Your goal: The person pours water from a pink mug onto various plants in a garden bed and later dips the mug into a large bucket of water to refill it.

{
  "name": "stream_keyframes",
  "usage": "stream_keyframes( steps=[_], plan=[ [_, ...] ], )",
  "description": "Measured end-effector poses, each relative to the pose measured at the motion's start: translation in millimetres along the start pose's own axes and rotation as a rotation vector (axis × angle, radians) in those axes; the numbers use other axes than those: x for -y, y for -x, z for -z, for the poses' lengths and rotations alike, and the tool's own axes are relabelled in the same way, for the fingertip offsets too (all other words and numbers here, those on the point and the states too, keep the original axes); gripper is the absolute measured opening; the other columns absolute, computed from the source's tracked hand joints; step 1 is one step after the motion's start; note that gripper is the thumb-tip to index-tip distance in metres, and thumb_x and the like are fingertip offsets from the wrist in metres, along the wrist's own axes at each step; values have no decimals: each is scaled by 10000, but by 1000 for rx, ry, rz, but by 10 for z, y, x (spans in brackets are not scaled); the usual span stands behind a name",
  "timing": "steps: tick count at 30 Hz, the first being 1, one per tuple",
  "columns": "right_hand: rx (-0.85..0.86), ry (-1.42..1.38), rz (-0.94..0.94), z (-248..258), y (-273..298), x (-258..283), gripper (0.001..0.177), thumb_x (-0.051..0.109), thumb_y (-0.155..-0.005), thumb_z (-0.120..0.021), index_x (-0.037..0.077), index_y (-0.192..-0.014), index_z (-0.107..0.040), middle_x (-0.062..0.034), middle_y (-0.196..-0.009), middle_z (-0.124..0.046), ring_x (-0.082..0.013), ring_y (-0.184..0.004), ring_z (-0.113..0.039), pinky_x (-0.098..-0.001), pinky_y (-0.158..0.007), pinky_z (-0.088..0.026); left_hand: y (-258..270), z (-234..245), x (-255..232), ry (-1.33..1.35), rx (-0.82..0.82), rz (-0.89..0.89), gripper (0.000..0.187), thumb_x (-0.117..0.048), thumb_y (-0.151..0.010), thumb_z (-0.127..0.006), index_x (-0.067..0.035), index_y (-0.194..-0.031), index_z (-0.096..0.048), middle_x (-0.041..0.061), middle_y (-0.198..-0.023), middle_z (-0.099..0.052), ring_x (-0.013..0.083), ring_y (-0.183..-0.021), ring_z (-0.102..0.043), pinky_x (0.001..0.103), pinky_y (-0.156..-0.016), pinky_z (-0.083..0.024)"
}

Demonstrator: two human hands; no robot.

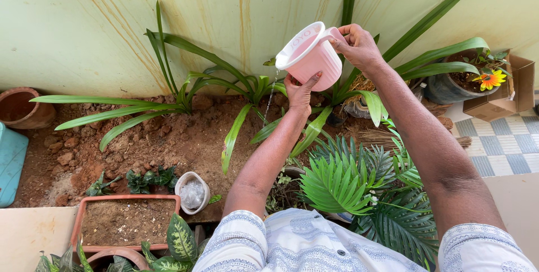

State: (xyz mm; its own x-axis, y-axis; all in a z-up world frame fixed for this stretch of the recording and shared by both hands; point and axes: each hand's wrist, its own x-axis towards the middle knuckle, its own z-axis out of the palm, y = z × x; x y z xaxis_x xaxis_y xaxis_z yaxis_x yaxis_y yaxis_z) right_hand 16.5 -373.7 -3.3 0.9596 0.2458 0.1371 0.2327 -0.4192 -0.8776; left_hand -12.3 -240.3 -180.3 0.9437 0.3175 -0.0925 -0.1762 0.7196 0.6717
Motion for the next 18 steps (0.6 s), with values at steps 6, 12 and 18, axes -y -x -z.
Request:
stream_keyframes(
  steps=[6, 12, 18],
  plan=[
    [-13, -12, -8, 41, 62, -83, 411, 227, -1002, -732, 3, -1301, -561, -76, -997, -718, -97, -915, -676, -257, -808, -559, 44, -13, 10, -29, -1, 22, 1096, -113, -580, -975, -4, -1443, -309, 142, -1369, -516, 262, -1278, -536, 428, -1111, -469],
    [-62, 174, -22, 38, 99, 13, 406, 260, -992, -739, 25, -1283, -583, -67, -972, -718, -101, -885, -666, -279, -781, -552, 31, -13, 126, -1, -5, 52, 1081, -102, -597, -972, -3, -1439, -303, 145, -1383, -507, 260, -1286, -535, 421, -1120, -463],
    [-106, 323, 32, -36, 53, 131, 386, 263, -963, -753, 55, -1258, -617, -70, -999, -718, -146, -913, -681, -336, -802, -560, -78, 7, 348, 91, -6, 25, 1049, -59, -611, -964, 0, -1440, -324, 127, -1400, -498, 249, -1298, -513, 424, -1145, -426]
  ],
)
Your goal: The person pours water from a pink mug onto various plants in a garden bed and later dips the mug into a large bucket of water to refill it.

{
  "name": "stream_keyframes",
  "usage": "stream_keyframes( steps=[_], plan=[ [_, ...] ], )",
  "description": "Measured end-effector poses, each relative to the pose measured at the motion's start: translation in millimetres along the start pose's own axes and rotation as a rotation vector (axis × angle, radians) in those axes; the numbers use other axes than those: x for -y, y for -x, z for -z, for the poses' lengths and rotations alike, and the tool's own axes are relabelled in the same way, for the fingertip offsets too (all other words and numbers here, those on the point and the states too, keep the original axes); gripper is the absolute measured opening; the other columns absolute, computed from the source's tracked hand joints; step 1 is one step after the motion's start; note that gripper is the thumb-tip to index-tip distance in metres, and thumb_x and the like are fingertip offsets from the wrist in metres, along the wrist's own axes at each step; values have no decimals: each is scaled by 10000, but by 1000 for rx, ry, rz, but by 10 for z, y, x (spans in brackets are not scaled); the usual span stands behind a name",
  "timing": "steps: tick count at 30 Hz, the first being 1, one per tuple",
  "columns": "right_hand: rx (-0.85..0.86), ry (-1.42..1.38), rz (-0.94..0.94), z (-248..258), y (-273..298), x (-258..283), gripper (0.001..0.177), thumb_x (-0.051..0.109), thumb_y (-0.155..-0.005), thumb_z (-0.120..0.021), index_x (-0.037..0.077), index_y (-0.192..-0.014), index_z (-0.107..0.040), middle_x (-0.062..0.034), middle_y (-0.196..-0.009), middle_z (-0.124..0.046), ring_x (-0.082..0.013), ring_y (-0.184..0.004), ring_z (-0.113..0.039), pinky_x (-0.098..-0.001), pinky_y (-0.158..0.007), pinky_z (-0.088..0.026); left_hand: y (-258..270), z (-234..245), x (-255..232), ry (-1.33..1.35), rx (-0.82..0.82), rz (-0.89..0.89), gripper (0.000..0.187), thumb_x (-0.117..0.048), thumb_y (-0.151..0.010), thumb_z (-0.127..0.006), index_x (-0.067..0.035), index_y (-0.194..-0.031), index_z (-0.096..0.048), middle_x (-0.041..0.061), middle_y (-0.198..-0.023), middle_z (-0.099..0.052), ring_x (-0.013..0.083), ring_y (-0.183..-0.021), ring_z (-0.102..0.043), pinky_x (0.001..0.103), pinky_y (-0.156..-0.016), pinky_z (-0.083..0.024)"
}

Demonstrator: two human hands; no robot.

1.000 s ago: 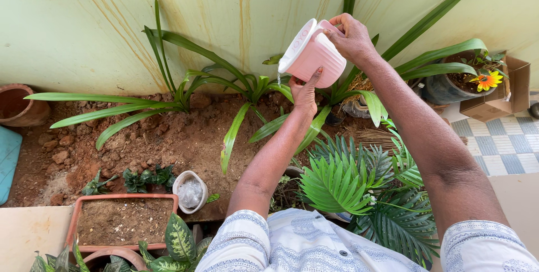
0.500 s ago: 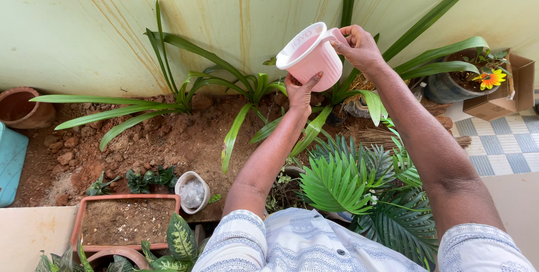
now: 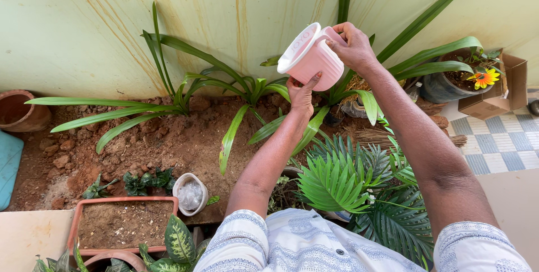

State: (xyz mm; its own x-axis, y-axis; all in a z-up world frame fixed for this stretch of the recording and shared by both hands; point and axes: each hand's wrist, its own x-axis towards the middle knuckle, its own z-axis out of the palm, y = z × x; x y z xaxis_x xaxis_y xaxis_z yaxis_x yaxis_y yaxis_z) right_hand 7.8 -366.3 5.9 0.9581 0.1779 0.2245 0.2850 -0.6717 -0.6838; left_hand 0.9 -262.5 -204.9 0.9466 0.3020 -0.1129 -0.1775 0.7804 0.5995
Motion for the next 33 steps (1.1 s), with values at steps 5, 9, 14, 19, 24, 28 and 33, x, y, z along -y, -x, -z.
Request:
stream_keyframes(
  steps=[5, 9, 14, 19, 24, 28, 33],
  plan=[
    [-20, 131, 36, -92, -108, 61, 383, 228, -951, -762, 61, -1266, -623, -125, -1053, -738, -237, -975, -717, -402, -849, -562, -77, 10, 147, 58, -41, 14, 1020, -58, -614, -962, -18, -1428, -349, 115, -1395, -520, 244, -1295, -518, 408, -1145, -409],
    [-7, 162, 28, -171, -165, 130, 380, 196, -935, -752, 66, -1263, -611, -137, -1115, -739, -264, -1039, -718, -424, -883, -559, -85, 19, 163, 139, -33, 6, 986, -54, -622, -960, -28, -1404, -361, 108, -1387, -521, 239, -1289, -521, 415, -1148, -417],
    [10, 151, 6, -212, -160, 209, 371, 191, -938, -745, 77, -1265, -612, -144, -1110, -743, -254, -1056, -718, -421, -913, -557, -80, 44, 102, 133, -34, 35, 984, -58, -628, -953, -51, -1408, -354, 107, -1402, -512, 237, -1303, -510, 413, -1153, -419],
    [25, 130, -20, -209, -146, 224, 369, 177, -935, -730, 82, -1270, -608, -137, -1126, -741, -247, -1065, -715, -421, -921, -553, -98, 72, 96, 109, -39, 48, 1003, -60, -627, -951, -52, -1424, -343, 111, -1407, -505, 240, -1310, -506, 414, -1160, -417],
    [-1, 92, -24, -149, -76, 100, 381, 202, -940, -744, 78, -1274, -609, -113, -1090, -731, -210, -1015, -704, -396, -872, -556, -112, 104, 54, 9, -24, 7, 1021, -81, -628, -967, -13, -1429, -339, 122, -1381, -546, 250, -1291, -535, 408, -1156, -423],
    [-3, 1, -31, -79, 6, -91, 351, 225, -969, -740, 60, -1253, -617, -72, -976, -707, -143, -881, -662, -335, -776, -551, -113, 94, -56, -97, -42, 16, 1054, -76, -590, -968, -28, -1428, -331, 125, -1354, -549, 247, -1258, -549, 406, -1115, -450],
    [-17, -38, 20, -72, 63, -268, 345, 224, -977, -744, 42, -1240, -615, -44, -946, -704, -106, -834, -646, -291, -749, -543, -92, 101, -91, -128, -17, -4, 1046, -64, -583, -970, -16, -1418, -342, 136, -1356, -548, 247, -1243, -558, 417, -1098, -470]
  ],
)
